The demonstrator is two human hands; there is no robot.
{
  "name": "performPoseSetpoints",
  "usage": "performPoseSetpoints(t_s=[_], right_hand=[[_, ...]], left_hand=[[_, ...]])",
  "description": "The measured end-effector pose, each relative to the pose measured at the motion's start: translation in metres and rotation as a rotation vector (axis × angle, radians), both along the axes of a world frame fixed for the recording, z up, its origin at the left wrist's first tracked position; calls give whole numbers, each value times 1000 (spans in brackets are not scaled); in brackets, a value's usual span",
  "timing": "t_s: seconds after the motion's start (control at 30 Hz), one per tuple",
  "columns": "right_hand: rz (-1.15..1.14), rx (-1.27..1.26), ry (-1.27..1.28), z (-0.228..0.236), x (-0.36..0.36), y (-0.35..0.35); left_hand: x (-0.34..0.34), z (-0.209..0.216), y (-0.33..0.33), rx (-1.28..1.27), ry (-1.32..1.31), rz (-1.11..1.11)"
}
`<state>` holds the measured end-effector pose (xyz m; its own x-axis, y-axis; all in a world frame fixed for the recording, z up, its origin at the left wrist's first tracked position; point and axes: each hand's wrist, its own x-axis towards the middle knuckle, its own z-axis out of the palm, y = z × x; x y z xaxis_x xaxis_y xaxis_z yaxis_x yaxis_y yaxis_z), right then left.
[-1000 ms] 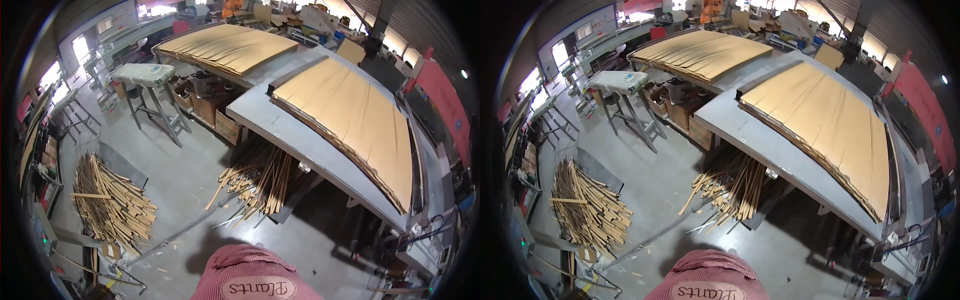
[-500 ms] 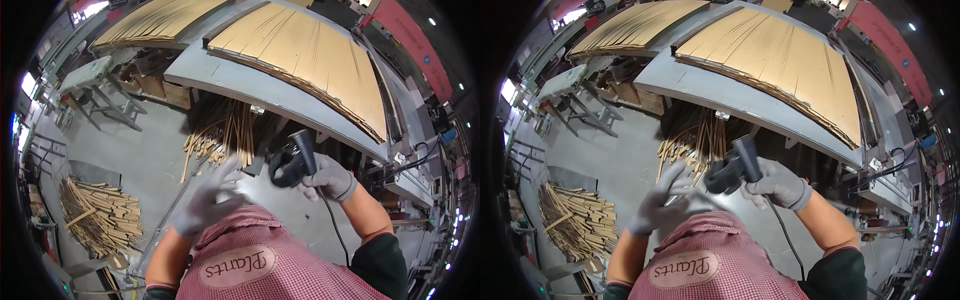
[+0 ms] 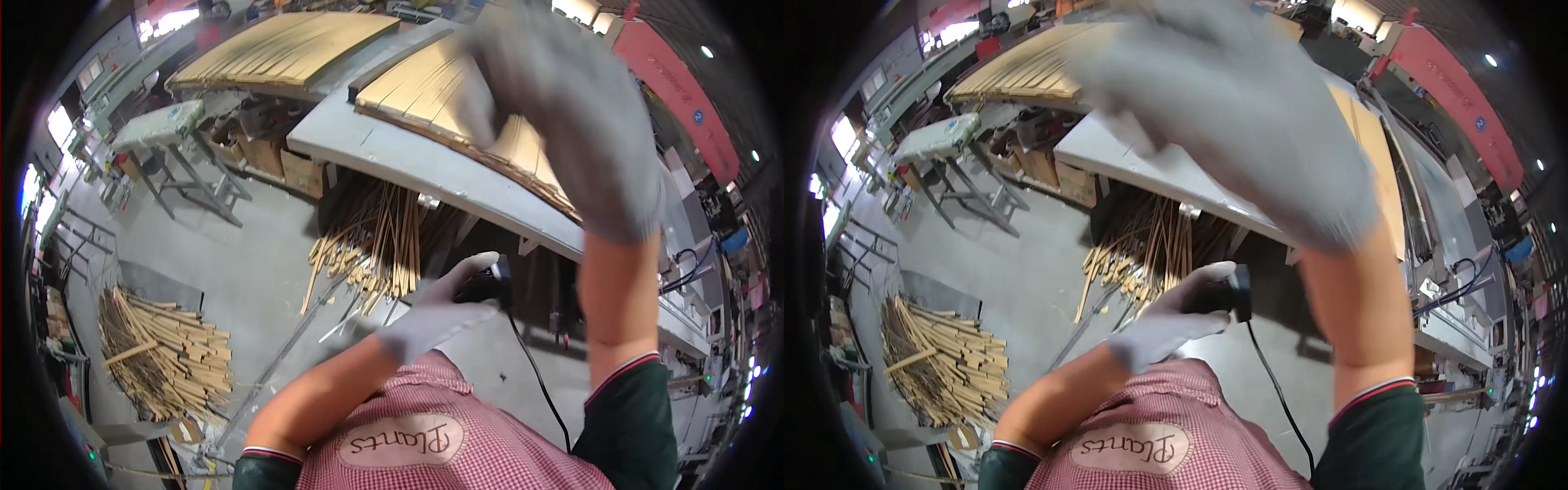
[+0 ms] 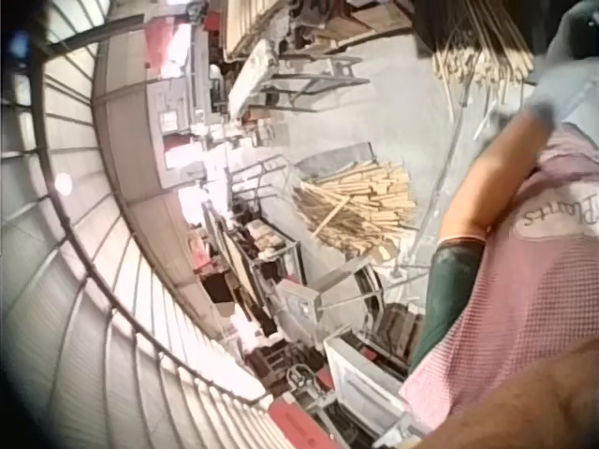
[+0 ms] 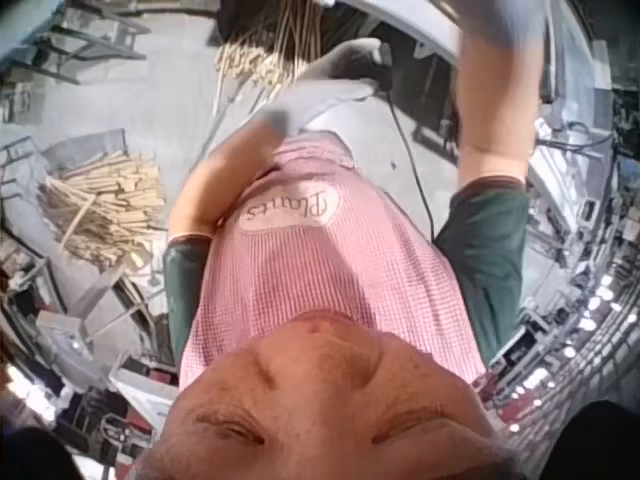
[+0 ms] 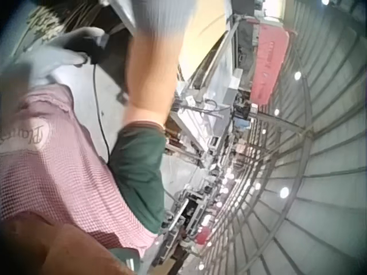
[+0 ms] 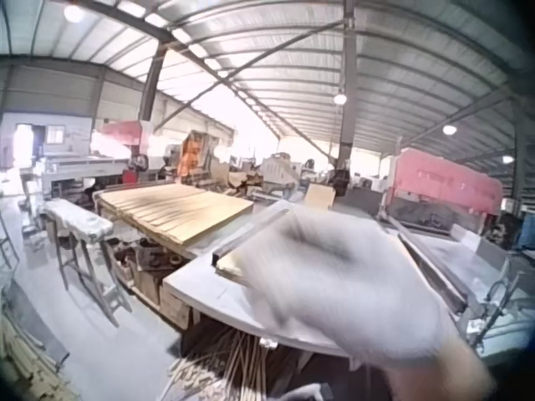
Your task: The recorder is organizing, moving, and securing bundles of bamboo or wood slats in a manufacturing facility.
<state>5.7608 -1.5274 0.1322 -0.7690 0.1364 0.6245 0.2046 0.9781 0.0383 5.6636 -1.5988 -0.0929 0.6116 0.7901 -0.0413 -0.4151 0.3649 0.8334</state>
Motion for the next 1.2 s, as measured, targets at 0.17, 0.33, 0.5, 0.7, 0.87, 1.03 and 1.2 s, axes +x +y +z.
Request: performPoseSetpoints(t_s=[0.17,0.33,0.5,0.7,0.87,1.03,1.2], right_hand=[[90,-583,338,-34,-103,-16],[1110,-1604,269,-150,-109,-128],[695,-1621,-375,-140,12,-111],[267,-1587,299,-134,91,-153],[-9,-1394,620,-151,63,-166],[341,-1907,1175,-172,41,-182],[307,-1947,1362,-166,24,-182]], left_hand=[[42,19,20,-69,-56,-101],[-6,70,11,168,-368,-155],[-44,129,-46,662,44,-208],[-42,100,-62,456,378,-16],[-54,89,-52,434,326,-8],[-61,67,-48,920,433,236],[-74,64,-57,639,561,2]])
